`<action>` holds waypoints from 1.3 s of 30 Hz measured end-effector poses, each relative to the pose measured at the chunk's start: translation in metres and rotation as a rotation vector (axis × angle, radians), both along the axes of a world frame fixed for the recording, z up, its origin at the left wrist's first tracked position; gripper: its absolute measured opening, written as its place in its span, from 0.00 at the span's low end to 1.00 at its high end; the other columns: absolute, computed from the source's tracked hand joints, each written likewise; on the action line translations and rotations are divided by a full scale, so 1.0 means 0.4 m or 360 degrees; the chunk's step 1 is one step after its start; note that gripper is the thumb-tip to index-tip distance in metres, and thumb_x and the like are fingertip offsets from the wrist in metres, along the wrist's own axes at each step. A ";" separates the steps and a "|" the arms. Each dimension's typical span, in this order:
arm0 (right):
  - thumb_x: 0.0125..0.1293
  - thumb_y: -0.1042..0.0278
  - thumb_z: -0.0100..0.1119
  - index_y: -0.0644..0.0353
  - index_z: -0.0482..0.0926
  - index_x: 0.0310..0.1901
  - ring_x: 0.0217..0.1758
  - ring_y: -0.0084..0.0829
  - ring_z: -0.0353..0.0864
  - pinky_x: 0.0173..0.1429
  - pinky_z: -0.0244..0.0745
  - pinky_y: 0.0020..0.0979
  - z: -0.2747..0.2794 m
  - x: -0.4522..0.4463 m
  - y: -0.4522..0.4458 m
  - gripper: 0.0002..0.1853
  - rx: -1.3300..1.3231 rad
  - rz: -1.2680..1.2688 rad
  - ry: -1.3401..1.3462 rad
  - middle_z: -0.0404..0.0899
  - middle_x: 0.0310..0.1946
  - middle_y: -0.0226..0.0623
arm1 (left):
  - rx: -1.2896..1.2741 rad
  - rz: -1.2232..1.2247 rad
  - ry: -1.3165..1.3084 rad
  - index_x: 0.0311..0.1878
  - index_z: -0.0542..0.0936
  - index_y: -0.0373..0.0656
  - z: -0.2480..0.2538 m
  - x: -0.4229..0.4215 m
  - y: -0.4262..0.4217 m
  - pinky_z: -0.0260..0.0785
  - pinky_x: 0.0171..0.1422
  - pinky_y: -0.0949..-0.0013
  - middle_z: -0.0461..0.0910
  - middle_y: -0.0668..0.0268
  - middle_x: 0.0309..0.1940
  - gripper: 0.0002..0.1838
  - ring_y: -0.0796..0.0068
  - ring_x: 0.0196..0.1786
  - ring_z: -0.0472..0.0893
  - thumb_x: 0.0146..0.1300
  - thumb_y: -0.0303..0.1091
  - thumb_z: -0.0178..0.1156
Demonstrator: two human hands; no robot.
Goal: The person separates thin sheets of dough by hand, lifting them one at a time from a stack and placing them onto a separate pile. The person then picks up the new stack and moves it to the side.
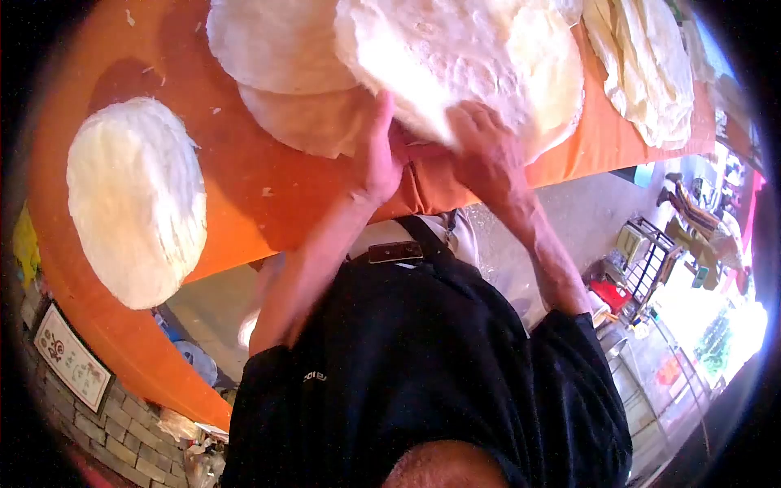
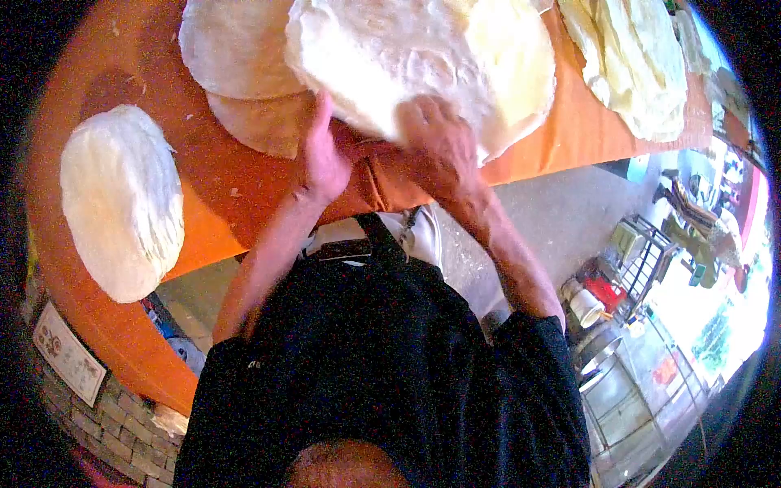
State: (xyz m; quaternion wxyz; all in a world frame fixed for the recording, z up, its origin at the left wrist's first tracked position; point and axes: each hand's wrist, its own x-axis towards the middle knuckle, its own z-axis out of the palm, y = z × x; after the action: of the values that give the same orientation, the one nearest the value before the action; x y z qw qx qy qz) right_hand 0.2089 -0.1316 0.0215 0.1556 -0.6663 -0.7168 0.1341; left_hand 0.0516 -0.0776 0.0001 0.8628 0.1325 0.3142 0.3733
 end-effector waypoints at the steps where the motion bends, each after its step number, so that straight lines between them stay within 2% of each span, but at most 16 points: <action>1: 0.51 0.60 0.65 0.61 0.79 0.47 0.45 0.47 0.81 0.48 0.76 0.43 -0.021 0.024 0.000 0.22 -0.0068 -0.0056 -0.0020 0.82 0.39 0.46 | 0.0016 -0.0035 -0.0014 0.67 0.62 0.43 0.004 -0.004 0.003 0.78 0.51 0.55 0.71 0.57 0.59 0.33 0.62 0.58 0.76 0.70 0.60 0.43; 3: 0.51 0.64 0.66 0.65 0.81 0.40 0.34 0.40 0.84 0.40 0.78 0.41 0.049 0.085 0.064 0.16 -0.0614 -0.0079 -0.0365 0.83 0.29 0.45 | -0.0047 -0.0125 -0.0093 0.58 0.70 0.41 -0.023 -0.020 0.019 0.78 0.47 0.57 0.78 0.54 0.47 0.28 0.61 0.45 0.83 0.70 0.57 0.48; 5: 0.52 0.66 0.66 0.65 0.82 0.33 0.24 0.33 0.81 0.32 0.77 0.38 0.225 0.160 0.145 0.11 -0.0602 -0.0372 -0.0031 0.81 0.22 0.47 | -0.0122 0.0063 0.0358 0.52 0.72 0.39 -0.031 -0.035 0.026 0.79 0.45 0.61 0.79 0.56 0.40 0.22 0.62 0.40 0.83 0.70 0.49 0.52; 7: 0.59 0.60 0.63 0.62 0.84 0.37 0.26 0.29 0.81 0.32 0.75 0.37 0.304 0.455 0.193 0.13 -0.0078 -0.0343 -0.0538 0.82 0.25 0.49 | -0.0023 0.0140 0.0572 0.51 0.73 0.38 -0.070 -0.091 0.050 0.78 0.43 0.65 0.79 0.57 0.39 0.18 0.63 0.40 0.83 0.69 0.43 0.54; 9: 0.63 0.59 0.62 0.65 0.81 0.39 0.31 0.35 0.82 0.37 0.75 0.37 0.490 0.289 0.208 0.14 0.0521 -0.0355 -0.0489 0.83 0.30 0.47 | 0.0028 0.0202 0.0720 0.50 0.73 0.37 -0.076 -0.133 0.068 0.78 0.42 0.67 0.79 0.57 0.39 0.15 0.65 0.39 0.83 0.68 0.39 0.55; 12: 0.64 0.64 0.63 0.67 0.77 0.38 0.34 0.35 0.80 0.39 0.76 0.37 0.573 0.153 0.187 0.12 0.0553 -0.0442 -0.0522 0.82 0.35 0.44 | 0.0001 0.0248 0.0847 0.49 0.74 0.37 -0.028 -0.151 0.105 0.76 0.40 0.70 0.78 0.59 0.41 0.13 0.68 0.38 0.82 0.65 0.33 0.56; 15: 0.63 0.56 0.59 0.63 0.83 0.42 0.32 0.37 0.84 0.40 0.75 0.36 0.417 0.173 0.262 0.17 0.0293 -0.0261 -0.0600 0.83 0.30 0.49 | 0.0143 0.0340 0.0935 0.50 0.72 0.35 -0.050 -0.154 0.117 0.77 0.41 0.69 0.78 0.60 0.39 0.14 0.68 0.38 0.82 0.64 0.30 0.58; 19: 0.59 0.60 0.65 0.65 0.82 0.42 0.31 0.25 0.80 0.39 0.75 0.34 0.189 0.183 0.363 0.17 -0.0592 -0.0287 -0.0437 0.83 0.27 0.48 | 0.0049 0.0691 0.0952 0.51 0.71 0.34 -0.096 -0.214 0.102 0.78 0.43 0.67 0.78 0.59 0.39 0.15 0.68 0.38 0.82 0.62 0.28 0.59; 22: 0.59 0.66 0.63 0.69 0.82 0.43 0.32 0.24 0.79 0.39 0.75 0.34 0.068 0.480 0.417 0.15 -0.0359 -0.0114 0.0354 0.84 0.31 0.39 | 0.0198 0.0669 0.1131 0.50 0.73 0.35 -0.061 -0.219 0.136 0.79 0.45 0.66 0.79 0.59 0.37 0.14 0.67 0.38 0.82 0.64 0.31 0.59; 24: 0.63 0.72 0.59 0.69 0.79 0.50 0.42 0.28 0.81 0.48 0.78 0.30 0.382 0.276 0.368 0.15 -0.0288 0.0177 0.1281 0.82 0.43 0.39 | 0.0310 0.0570 0.1154 0.48 0.72 0.32 0.000 -0.177 0.181 0.78 0.42 0.68 0.77 0.60 0.36 0.13 0.70 0.35 0.80 0.61 0.27 0.58; 27: 0.64 0.71 0.61 0.66 0.78 0.50 0.41 0.31 0.82 0.44 0.81 0.29 0.424 0.294 0.381 0.15 0.0539 -0.0418 0.1614 0.81 0.40 0.40 | 0.0360 0.0448 0.1021 0.44 0.73 0.31 -0.018 -0.108 0.292 0.75 0.37 0.70 0.77 0.61 0.33 0.11 0.71 0.33 0.79 0.59 0.25 0.56; 29: 0.66 0.78 0.53 0.68 0.74 0.59 0.55 0.32 0.78 0.61 0.72 0.29 0.448 0.412 0.363 0.19 0.0314 -0.0938 0.1183 0.76 0.56 0.44 | 0.0396 0.0423 0.1015 0.41 0.75 0.32 -0.035 -0.053 0.371 0.73 0.36 0.69 0.76 0.62 0.30 0.10 0.70 0.33 0.79 0.57 0.27 0.57; 31: 0.68 0.81 0.48 0.70 0.67 0.64 0.64 0.35 0.71 0.69 0.66 0.31 0.478 0.352 0.329 0.22 0.0557 -0.1292 0.1784 0.69 0.64 0.46 | 0.0958 0.0303 0.1534 0.34 0.76 0.33 -0.121 -0.040 0.478 0.72 0.36 0.65 0.77 0.61 0.27 0.10 0.68 0.32 0.79 0.53 0.31 0.58; 35: 0.69 0.70 0.52 0.75 0.68 0.61 0.61 0.41 0.75 0.66 0.72 0.38 0.480 0.504 0.180 0.23 0.0612 -0.1401 0.1912 0.69 0.62 0.52 | 0.0932 0.0117 0.1814 0.22 0.75 0.35 -0.125 -0.015 0.625 0.70 0.38 0.60 0.77 0.60 0.22 0.15 0.64 0.30 0.78 0.47 0.40 0.59; 38: 0.69 0.66 0.52 0.74 0.67 0.62 0.60 0.38 0.77 0.62 0.75 0.35 0.499 0.416 0.093 0.25 0.0572 -0.1394 0.0654 0.74 0.58 0.53 | 0.0868 0.0046 0.1490 0.30 0.78 0.37 -0.190 -0.007 0.713 0.71 0.33 0.68 0.76 0.66 0.22 0.11 0.72 0.27 0.77 0.52 0.36 0.64; 39: 0.68 0.67 0.54 0.74 0.69 0.61 0.58 0.40 0.78 0.61 0.76 0.37 0.508 0.424 0.069 0.24 0.0610 -0.1147 0.0807 0.75 0.57 0.53 | 0.0872 -0.0034 0.1527 0.32 0.79 0.37 -0.191 -0.004 0.734 0.71 0.31 0.69 0.76 0.67 0.21 0.11 0.73 0.25 0.76 0.53 0.35 0.65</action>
State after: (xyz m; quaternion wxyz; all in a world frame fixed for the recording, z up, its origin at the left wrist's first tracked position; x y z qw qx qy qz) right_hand 0.3786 -0.1041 0.2249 0.4820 -0.7780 -0.3915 0.0954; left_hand 0.0498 0.2158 -0.0762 0.5606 0.5106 0.5620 0.3304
